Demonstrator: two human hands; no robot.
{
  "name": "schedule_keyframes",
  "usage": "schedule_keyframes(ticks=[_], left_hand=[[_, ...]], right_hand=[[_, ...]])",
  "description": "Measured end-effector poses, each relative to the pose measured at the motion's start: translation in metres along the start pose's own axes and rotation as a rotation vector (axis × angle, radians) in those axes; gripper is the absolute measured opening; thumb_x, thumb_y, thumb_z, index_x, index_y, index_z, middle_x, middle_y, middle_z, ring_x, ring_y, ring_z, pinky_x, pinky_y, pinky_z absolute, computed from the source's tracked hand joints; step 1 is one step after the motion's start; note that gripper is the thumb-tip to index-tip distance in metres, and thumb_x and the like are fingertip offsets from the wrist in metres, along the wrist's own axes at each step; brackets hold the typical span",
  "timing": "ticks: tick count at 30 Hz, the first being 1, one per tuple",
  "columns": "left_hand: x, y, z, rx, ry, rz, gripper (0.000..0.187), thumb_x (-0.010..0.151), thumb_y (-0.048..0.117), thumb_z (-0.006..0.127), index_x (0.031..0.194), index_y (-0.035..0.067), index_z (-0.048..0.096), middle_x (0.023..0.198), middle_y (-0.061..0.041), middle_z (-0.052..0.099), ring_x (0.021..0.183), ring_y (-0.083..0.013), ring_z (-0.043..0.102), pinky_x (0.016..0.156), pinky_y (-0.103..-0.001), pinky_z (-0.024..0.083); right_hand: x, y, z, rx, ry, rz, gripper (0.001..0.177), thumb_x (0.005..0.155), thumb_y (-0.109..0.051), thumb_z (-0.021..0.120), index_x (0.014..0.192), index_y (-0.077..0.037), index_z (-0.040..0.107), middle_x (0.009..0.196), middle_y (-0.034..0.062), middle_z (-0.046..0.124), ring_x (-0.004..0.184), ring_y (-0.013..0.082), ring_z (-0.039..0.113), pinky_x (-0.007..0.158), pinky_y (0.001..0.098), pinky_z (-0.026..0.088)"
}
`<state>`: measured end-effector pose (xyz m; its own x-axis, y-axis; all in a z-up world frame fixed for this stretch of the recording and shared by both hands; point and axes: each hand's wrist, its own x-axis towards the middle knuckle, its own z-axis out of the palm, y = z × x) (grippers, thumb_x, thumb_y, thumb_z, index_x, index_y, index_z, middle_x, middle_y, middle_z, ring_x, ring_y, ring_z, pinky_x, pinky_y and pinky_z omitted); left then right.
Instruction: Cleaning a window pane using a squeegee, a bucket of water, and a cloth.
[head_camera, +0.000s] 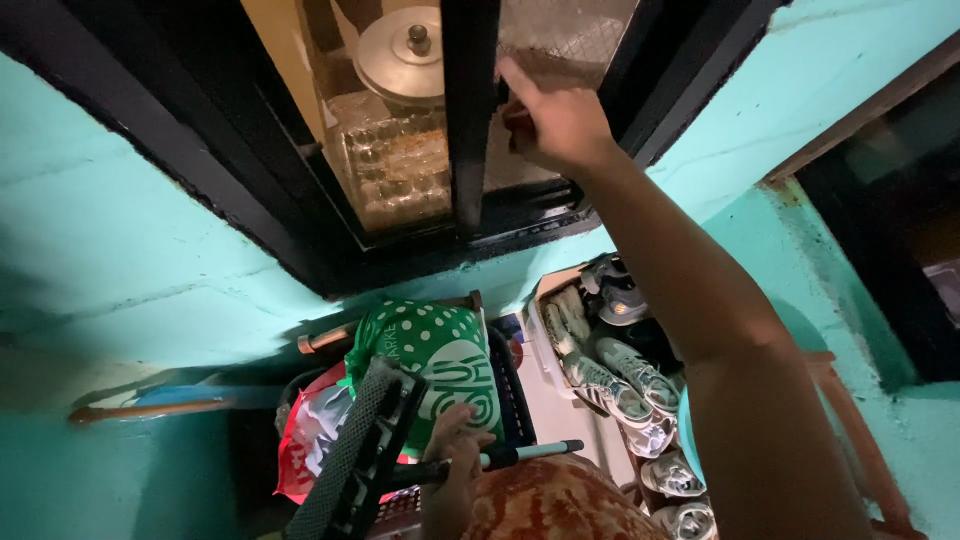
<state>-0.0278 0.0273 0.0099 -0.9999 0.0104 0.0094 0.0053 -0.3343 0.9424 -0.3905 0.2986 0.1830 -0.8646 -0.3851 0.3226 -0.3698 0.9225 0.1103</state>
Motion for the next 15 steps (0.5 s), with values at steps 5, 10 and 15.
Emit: schedule_keyframes(ticks=[5, 10, 15], left_hand=[[-0.001, 0.019, 0.003, 0.081, 0.011, -0.011, 0.032, 0.099, 0.002, 0.051, 0.127, 0.01, 0.065, 0.137, -0.019, 0.062, 0.053, -0.0125, 0.052, 0.069, -0.03, 0.064], [0.001, 0.024, 0.002, 0.094, -0.03, 0.052, 0.033, 0.101, 0.001, 0.05, 0.129, 0.013, 0.061, 0.135, -0.02, 0.063, 0.051, -0.0118, 0.045, 0.051, -0.024, 0.051], [0.028, -0.083, -0.026, 0.205, -0.05, 0.457, 0.056, 0.093, 0.001, 0.065, 0.144, 0.014, 0.046, 0.141, -0.013, 0.056, 0.088, -0.0173, 0.053, 0.09, -0.033, 0.062]], right_hand=[[0.01, -0.011, -0.009, -0.36, -0.069, -0.013, 0.071, 0.104, -0.049, 0.058, 0.163, -0.017, 0.035, 0.094, 0.0129, 0.072, 0.076, 0.0284, 0.071, 0.065, 0.0391, 0.052], [0.006, -0.021, -0.027, -0.32, -0.342, 0.08, 0.075, 0.104, -0.025, 0.051, 0.168, -0.026, 0.011, 0.148, 0.0288, 0.049, 0.132, 0.0475, 0.048, 0.106, 0.0589, 0.042], [-0.011, 0.001, -0.026, -0.482, -0.305, 0.117, 0.084, 0.097, -0.026, 0.063, 0.168, -0.028, 0.019, 0.124, 0.0206, 0.061, 0.085, 0.0293, 0.062, 0.071, 0.0404, 0.051]])
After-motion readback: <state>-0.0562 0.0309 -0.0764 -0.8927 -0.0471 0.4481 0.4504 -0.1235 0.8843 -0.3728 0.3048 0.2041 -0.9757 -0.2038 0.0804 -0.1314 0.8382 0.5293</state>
